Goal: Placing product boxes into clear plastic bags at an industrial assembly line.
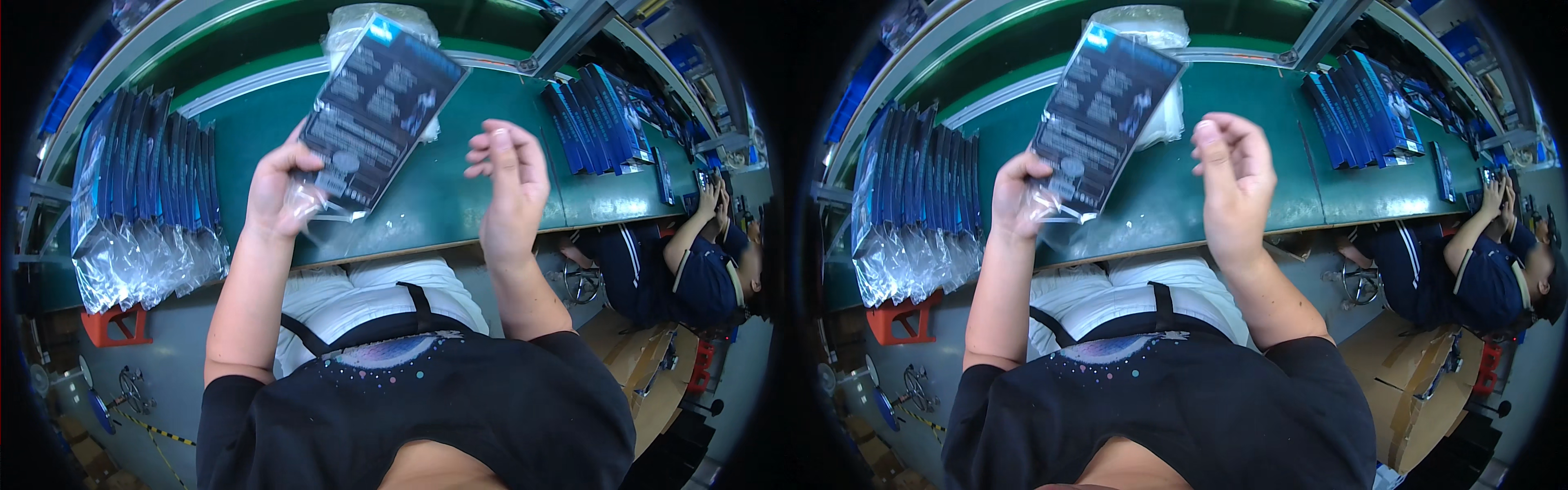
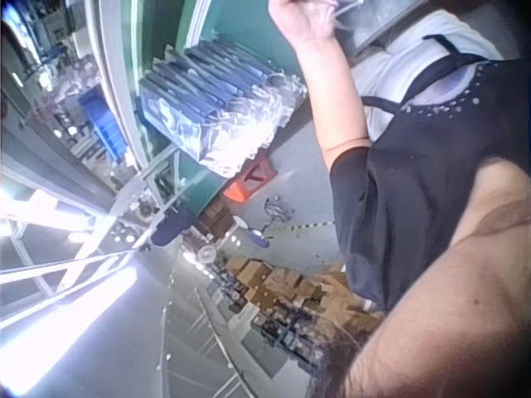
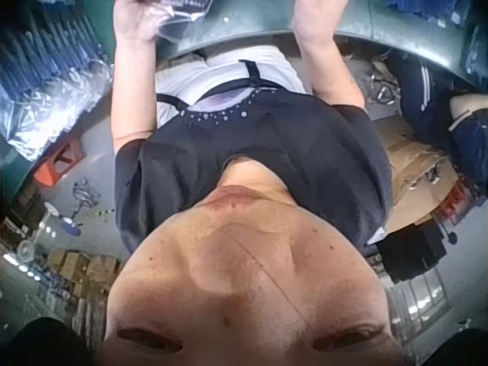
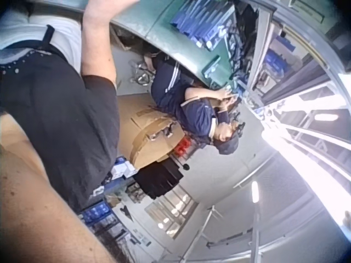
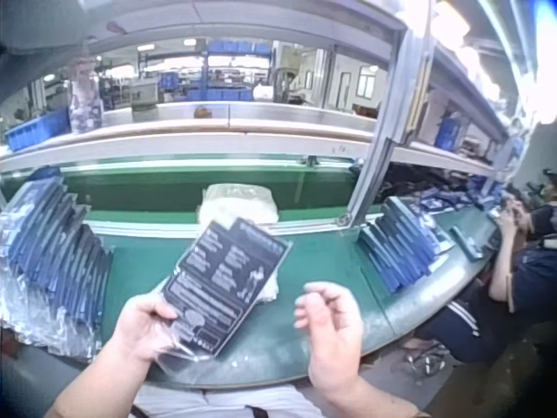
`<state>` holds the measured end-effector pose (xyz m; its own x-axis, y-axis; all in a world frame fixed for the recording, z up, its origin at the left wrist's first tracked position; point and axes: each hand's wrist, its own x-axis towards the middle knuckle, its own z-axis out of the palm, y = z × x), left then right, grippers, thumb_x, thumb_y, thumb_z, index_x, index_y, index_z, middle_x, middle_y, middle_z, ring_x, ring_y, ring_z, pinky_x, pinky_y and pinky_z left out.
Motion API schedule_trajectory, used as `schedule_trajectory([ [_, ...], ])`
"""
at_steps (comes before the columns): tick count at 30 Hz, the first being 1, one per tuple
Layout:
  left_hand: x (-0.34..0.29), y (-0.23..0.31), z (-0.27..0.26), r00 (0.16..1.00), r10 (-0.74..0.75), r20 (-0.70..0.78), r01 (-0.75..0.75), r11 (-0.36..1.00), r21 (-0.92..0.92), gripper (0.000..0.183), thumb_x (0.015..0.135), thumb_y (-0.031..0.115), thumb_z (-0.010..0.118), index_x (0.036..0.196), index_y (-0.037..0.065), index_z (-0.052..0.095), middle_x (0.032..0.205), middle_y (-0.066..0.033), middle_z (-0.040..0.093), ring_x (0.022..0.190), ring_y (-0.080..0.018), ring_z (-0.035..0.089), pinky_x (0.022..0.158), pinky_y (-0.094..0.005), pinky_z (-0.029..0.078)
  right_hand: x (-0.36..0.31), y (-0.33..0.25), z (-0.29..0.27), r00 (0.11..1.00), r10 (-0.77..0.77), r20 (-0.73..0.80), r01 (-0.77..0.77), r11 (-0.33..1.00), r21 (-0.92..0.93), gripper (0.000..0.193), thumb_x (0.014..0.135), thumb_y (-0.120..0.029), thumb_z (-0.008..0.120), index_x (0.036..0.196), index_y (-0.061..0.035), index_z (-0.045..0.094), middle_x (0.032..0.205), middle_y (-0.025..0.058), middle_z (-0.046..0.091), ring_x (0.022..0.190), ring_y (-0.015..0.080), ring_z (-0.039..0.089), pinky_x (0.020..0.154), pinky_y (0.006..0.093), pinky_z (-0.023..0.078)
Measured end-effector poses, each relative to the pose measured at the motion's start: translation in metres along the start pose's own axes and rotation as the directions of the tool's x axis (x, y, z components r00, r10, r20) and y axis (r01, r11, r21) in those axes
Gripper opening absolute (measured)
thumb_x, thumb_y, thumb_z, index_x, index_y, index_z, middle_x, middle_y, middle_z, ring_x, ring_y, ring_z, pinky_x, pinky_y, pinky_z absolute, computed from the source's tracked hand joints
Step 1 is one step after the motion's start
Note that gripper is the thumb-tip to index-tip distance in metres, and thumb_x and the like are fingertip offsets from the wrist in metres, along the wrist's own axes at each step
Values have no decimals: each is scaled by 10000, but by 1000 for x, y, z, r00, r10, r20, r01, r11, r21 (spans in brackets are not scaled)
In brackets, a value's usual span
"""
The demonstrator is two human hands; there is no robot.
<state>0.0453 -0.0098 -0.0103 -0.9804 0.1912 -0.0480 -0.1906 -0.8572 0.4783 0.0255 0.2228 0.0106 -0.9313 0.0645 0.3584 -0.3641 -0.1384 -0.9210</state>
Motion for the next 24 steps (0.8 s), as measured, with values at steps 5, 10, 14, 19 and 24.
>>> schedule_trajectory([
  [5, -26, -3, 9, 999, -23, -41, 34, 957, 287, 729, 572, -76, 449, 1298, -136, 410, 1182, -214, 581, 1043, -269, 611, 947, -332, 471, 29, -4, -8, 984, -116, 138, 135, 982, -132, 332, 944, -213, 552, 1199, -1, 551, 1053, 75, 606, 964, 112, 545, 800, 241, 438],
  [10, -62, 13, 32, 993, -26, -114, 73, 901, 428, 685, 572, -85, 453, 1255, -131, 484, 1148, -199, 614, 1009, -221, 628, 902, -287, 484, 38, 1, -11, 899, 71, 432, 1, 986, -165, 227, 918, -182, 605, 780, -2, 592, 728, 6, 563, 667, 64, 523, 624, 227, 448],
  [14, -87, 26, 48, 981, 65, -182, 16, 911, 411, 702, 582, -112, 421, 1283, -129, 451, 1167, -220, 599, 1025, -239, 629, 918, -309, 490, 30, 8, 0, 941, 141, 309, -182, 978, 106, 218, 952, -184, 556, 798, -29, 558, 729, 16, 570, 640, 69, 538, 585, 216, 456],
  [19, -99, 35, 53, 970, 153, -191, -49, 886, 460, 722, 578, -114, 417, 1300, -130, 424, 1190, -245, 579, 1066, -272, 617, 951, -344, 484, 26, -6, 28, 862, 121, 492, -253, 944, 212, 155, 934, -163, 579, 935, -10, 603, 836, 15, 604, 781, 73, 547, 727, 226, 443],
  [24, -104, 28, 63, 966, 152, -210, -27, 864, 503, 722, 583, -102, 438, 1305, -116, 437, 1197, -209, 590, 1064, -234, 612, 933, -296, 469, 29, 6, 27, 801, 231, 552, -475, 807, 352, 161, 910, -132, 593, 1013, -8, 601, 912, 31, 631, 853, 96, 567, 784, 232, 435],
])
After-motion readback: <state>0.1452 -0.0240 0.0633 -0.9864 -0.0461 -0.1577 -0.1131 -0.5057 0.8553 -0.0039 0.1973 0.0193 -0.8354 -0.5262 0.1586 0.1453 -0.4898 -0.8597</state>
